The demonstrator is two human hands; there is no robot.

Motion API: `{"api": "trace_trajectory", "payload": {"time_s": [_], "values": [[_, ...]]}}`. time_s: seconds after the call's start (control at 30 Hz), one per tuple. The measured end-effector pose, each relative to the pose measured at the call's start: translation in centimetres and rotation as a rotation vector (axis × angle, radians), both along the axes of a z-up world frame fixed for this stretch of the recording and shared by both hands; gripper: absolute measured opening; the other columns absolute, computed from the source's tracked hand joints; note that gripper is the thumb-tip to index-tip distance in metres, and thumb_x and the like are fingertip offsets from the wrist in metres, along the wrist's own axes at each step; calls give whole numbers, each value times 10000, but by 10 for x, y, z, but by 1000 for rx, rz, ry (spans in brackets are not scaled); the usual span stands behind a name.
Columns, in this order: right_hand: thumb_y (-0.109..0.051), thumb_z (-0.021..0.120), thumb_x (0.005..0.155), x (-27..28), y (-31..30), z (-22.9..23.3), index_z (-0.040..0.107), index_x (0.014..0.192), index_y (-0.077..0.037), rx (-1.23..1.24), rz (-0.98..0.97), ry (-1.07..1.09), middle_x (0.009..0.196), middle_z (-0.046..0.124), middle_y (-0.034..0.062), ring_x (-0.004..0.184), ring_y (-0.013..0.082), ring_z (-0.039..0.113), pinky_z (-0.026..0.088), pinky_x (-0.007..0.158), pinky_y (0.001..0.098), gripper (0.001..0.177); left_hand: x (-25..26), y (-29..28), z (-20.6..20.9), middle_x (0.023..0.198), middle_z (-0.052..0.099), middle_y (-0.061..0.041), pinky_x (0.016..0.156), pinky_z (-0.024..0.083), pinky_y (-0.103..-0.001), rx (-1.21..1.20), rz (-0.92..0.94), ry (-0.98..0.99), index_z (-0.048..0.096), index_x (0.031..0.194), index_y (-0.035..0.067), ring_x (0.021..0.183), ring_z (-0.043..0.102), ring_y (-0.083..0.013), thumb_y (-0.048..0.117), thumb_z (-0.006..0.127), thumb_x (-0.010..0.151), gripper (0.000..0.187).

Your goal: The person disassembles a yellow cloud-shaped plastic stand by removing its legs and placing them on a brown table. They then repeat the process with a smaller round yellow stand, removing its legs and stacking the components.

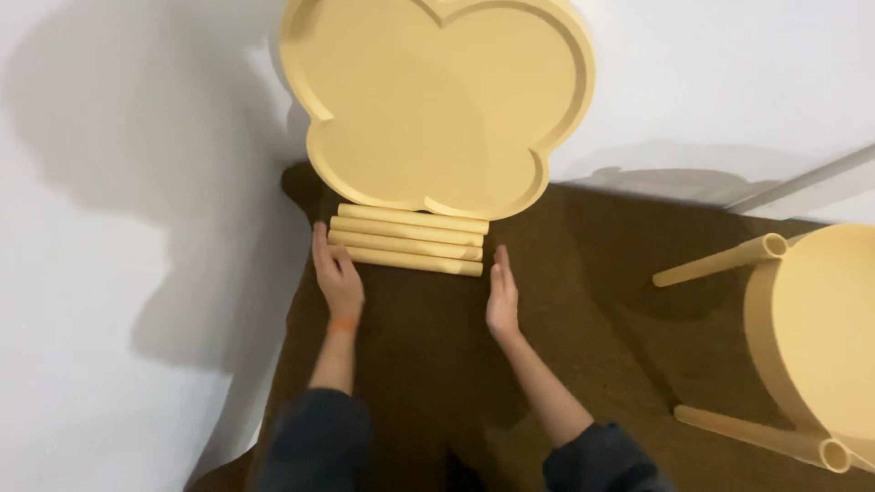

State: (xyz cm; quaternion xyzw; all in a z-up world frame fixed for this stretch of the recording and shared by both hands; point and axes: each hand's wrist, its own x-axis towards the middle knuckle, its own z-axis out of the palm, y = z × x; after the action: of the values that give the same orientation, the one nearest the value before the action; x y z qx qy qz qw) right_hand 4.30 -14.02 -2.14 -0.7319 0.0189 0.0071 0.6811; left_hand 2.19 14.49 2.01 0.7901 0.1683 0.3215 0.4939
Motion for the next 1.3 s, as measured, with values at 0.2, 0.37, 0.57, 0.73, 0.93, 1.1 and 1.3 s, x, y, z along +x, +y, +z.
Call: {"api": "trace_trajectory", "payload": {"time_s": [0.2, 0.37, 0.57, 0.73, 0.93, 1.1, 1.3], "values": [[-480, 253, 1085, 40, 18, -16, 166, 1621, -10, 368, -60, 1, 1721, 154, 158, 1592, 258, 142, 92, 1283, 397, 719, 32, 55, -9, 1562, 504, -153, 1217, 306, -373, -326, -30, 93, 509, 1480, 0, 1469, 439, -280, 421, 371, 1101, 583], [-501, 183, 1094, 39, 36, 0, 203, 1607, 4, 364, -135, -3, 1716, 200, 167, 1593, 279, 172, 119, 1285, 396, 720, 53, 49, -5, 1538, 532, -152, 1203, 339, -345, -462, -148, 50, 531, 1461, -8, 1445, 488, -255, 444, 357, 1107, 600], [-464, 171, 1089, 36, 36, 19, 340, 1585, -41, -192, -99, -3, 1611, 396, 200, 1519, 332, 346, 264, 1243, 396, 673, 52, 30, -1, 1519, 556, -135, 1182, 337, -324, -372, -143, 166, 543, 1456, 5, 1423, 496, -232, 408, 373, 1092, 570], [-459, 208, 1106, 39, 40, 17, 314, 1588, -38, -249, -112, -102, 1643, 358, 205, 1528, 336, 338, 263, 1246, 390, 649, 49, 30, -1, 1550, 529, -152, 1206, 330, -331, -286, -189, 93, 525, 1470, -11, 1464, 475, -242, 368, 382, 1105, 546], [-454, 204, 1098, 38, 39, 18, 279, 1603, -45, -223, -106, -95, 1635, 362, 190, 1509, 312, 355, 281, 1224, 380, 655, 43, 32, 0, 1618, 404, -180, 1216, 274, -358, -192, -232, 69, 490, 1502, -27, 1513, 376, -279, 339, 360, 1114, 550], [-458, 184, 1091, 34, 44, 19, 371, 1573, -66, -178, -181, -75, 1594, 462, 164, 1478, 299, 444, 347, 1207, 375, 649, 39, 31, 2, 1612, 423, -198, 1226, 274, -379, -235, -160, 9, 492, 1486, -41, 1513, 387, -305, 323, 353, 1122, 533], [-466, 146, 1100, 34, 47, 12, 400, 1566, -26, -206, -263, -121, 1598, 442, 184, 1537, 369, 286, 268, 1236, 435, 689, 33, 24, -3, 1595, 463, -214, 1213, 369, -415, -15, 67, -158, 609, 1376, -67, 1480, 464, -347, 278, 350, 1144, 490]]}}
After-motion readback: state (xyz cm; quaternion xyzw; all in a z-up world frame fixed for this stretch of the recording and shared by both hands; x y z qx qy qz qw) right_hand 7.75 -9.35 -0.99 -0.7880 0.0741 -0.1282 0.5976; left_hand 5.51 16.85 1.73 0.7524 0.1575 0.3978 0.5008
